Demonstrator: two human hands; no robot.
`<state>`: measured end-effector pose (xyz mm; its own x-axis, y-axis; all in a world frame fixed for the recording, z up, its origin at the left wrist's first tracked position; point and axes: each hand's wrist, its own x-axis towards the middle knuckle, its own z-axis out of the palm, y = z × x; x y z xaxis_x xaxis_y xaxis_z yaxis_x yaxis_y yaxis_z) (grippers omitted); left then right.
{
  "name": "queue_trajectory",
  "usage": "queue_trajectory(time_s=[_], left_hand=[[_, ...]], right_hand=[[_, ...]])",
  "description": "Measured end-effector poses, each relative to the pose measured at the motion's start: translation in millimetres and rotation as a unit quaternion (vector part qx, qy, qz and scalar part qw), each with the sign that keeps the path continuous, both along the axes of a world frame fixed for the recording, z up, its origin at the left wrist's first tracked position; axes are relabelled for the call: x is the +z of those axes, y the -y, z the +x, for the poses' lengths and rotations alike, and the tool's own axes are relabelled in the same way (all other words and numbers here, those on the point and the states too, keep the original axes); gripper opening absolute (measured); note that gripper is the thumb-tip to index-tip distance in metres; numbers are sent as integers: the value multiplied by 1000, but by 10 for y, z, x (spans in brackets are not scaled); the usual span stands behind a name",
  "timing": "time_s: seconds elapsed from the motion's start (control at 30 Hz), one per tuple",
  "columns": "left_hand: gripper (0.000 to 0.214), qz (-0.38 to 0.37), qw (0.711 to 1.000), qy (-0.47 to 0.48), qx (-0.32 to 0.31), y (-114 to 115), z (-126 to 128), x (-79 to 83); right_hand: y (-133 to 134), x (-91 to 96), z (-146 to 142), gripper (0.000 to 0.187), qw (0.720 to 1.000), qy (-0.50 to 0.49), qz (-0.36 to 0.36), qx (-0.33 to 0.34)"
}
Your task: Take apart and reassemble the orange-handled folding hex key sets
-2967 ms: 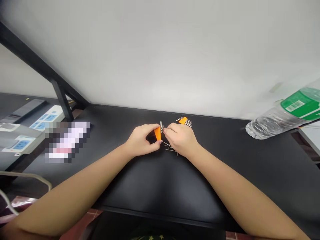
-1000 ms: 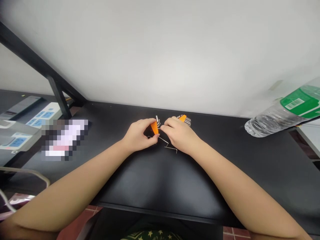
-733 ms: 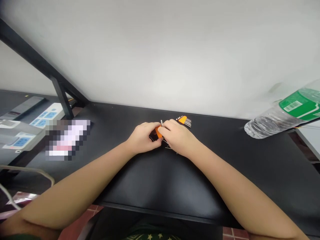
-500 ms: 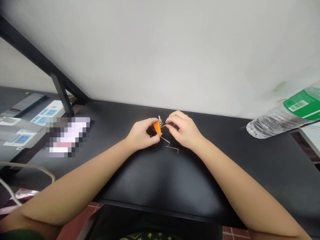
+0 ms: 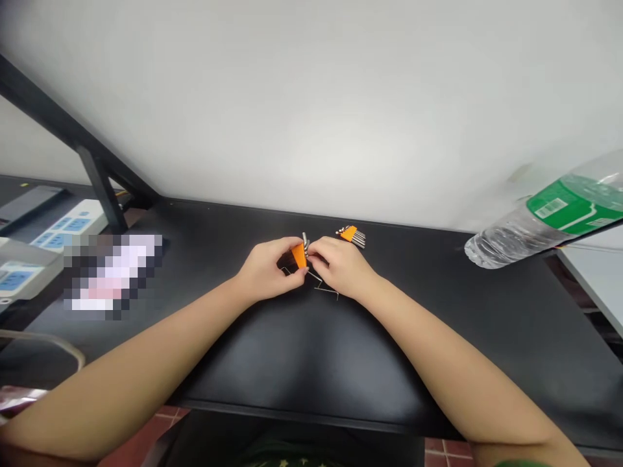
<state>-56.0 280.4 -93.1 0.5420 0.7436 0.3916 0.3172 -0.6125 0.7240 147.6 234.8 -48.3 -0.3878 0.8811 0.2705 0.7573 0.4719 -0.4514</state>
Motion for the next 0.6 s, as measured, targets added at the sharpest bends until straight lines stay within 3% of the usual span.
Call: queue_trajectory(time_s=[0.2, 0.33, 0.5, 0.6], left_hand=[[32, 6, 1000, -12, -1, -32, -43, 13], [41, -16, 998, 22, 54, -170, -109, -62], [38, -84, 988, 83, 104, -289, -106, -170], [38, -95, 984, 99, 111, -296, -87, -197]], right_hand=[[0, 23, -4, 6, 999, 4, -33, -9], [-10, 99, 32, 3, 994, 58, -78, -41], [40, 147, -3, 10, 960, 178, -214, -32], [58, 107, -56, 3, 950, 216, -222, -32]])
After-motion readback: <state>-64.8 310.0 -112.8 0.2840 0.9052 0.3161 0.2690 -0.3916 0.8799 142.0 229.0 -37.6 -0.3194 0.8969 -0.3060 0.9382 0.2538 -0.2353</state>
